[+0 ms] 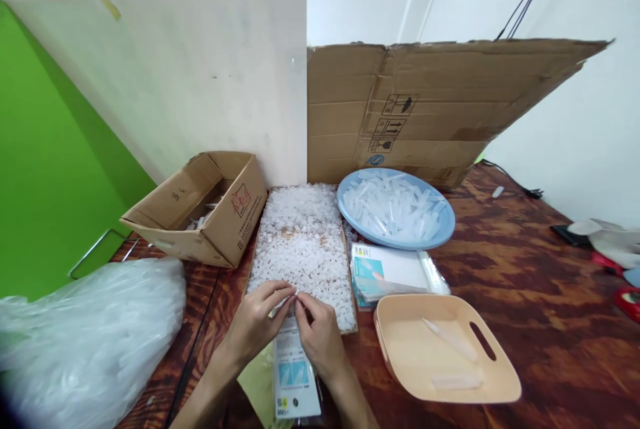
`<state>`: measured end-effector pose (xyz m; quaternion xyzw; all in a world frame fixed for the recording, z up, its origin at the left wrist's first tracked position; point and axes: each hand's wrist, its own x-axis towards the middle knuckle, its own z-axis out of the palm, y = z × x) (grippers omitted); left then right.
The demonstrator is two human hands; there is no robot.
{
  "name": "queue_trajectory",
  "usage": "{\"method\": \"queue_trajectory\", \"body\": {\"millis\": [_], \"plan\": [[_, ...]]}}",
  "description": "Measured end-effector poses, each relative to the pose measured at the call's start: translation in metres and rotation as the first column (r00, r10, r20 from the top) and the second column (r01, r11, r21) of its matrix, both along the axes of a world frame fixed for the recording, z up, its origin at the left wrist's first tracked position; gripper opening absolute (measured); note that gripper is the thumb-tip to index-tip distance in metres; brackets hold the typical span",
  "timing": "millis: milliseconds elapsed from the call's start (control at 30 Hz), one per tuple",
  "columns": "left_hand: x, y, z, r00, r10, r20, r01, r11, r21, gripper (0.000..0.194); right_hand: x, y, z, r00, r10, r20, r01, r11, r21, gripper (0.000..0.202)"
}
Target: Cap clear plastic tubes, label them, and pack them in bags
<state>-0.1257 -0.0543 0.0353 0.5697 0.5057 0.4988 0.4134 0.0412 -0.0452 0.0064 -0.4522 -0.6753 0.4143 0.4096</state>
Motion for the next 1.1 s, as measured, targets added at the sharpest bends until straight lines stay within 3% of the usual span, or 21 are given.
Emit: {"method": "queue_trajectory", "body": {"millis": [67, 133, 200, 267, 333, 467, 567, 633, 700, 867, 933, 1100], "plan": [[-0.002, 0.002, -0.004, 0.995, -0.039, -0.088, 0.044, 0.997, 0.058, 0.020, 0.001, -0.001, -0.001, 0.999, 0.013, 0.032, -0.014, 1.000, 0.027, 0.029], [-0.003, 0.002, -0.011, 0.956, -0.069, -0.285, 0.120, 0.979, 0.165, 0.020, 0.002, -0.001, -0.003, 0.998, 0.030, 0.056, -0.033, 0.998, 0.057, 0.029], [-0.004, 0.003, -0.016, 0.850, -0.050, -0.525, 0.220, 0.938, 0.267, 0.021, 0.003, -0.002, -0.005, 0.996, 0.045, 0.077, -0.052, 0.995, 0.083, 0.030], [-0.006, 0.005, -0.016, 0.756, 0.018, -0.654, 0.263, 0.907, 0.328, 0.020, 0.003, -0.002, -0.006, 0.995, 0.051, 0.082, -0.058, 0.994, 0.094, 0.030], [-0.012, 0.009, -0.008, 0.775, 0.076, -0.627, 0.206, 0.908, 0.364, 0.017, 0.003, -0.003, -0.005, 0.997, 0.033, 0.066, -0.039, 0.995, 0.091, 0.029], [-0.032, 0.016, 0.025, 0.884, 0.170, -0.436, 0.003, 0.930, 0.368, 0.011, 0.006, -0.002, 0.001, 0.999, -0.046, 0.019, 0.045, 0.998, 0.048, 0.028], [-0.036, 0.017, 0.039, 0.876, 0.094, -0.473, 0.098, 0.926, 0.366, 0.011, 0.007, 0.000, 0.006, 0.999, -0.050, 0.005, 0.050, 0.997, 0.054, 0.028], [-0.029, 0.015, 0.038, 0.829, -0.004, -0.559, 0.239, 0.907, 0.348, 0.012, 0.006, 0.002, 0.007, 1.000, -0.019, 0.005, 0.019, 0.996, 0.089, 0.028], [-0.018, 0.014, 0.029, 0.762, -0.028, -0.646, 0.319, 0.886, 0.337, 0.014, 0.005, 0.003, 0.007, 1.000, 0.003, 0.017, -0.006, 0.991, 0.135, 0.028], [-0.002, 0.013, 0.011, 0.675, 0.035, -0.737, 0.334, 0.876, 0.348, 0.017, 0.003, 0.002, 0.003, 0.998, 0.001, 0.057, -0.013, 0.980, 0.199, 0.030], [-0.002, 0.015, 0.012, 0.701, 0.027, -0.713, 0.316, 0.884, 0.345, 0.016, 0.004, 0.002, 0.002, 0.999, 0.001, 0.053, -0.012, 0.979, 0.204, 0.030], [-0.013, 0.022, 0.029, 0.875, -0.004, -0.483, 0.172, 0.937, 0.304, 0.012, 0.008, 0.002, 0.007, 0.998, -0.064, -0.025, 0.068, 0.979, 0.191, 0.026]]}}
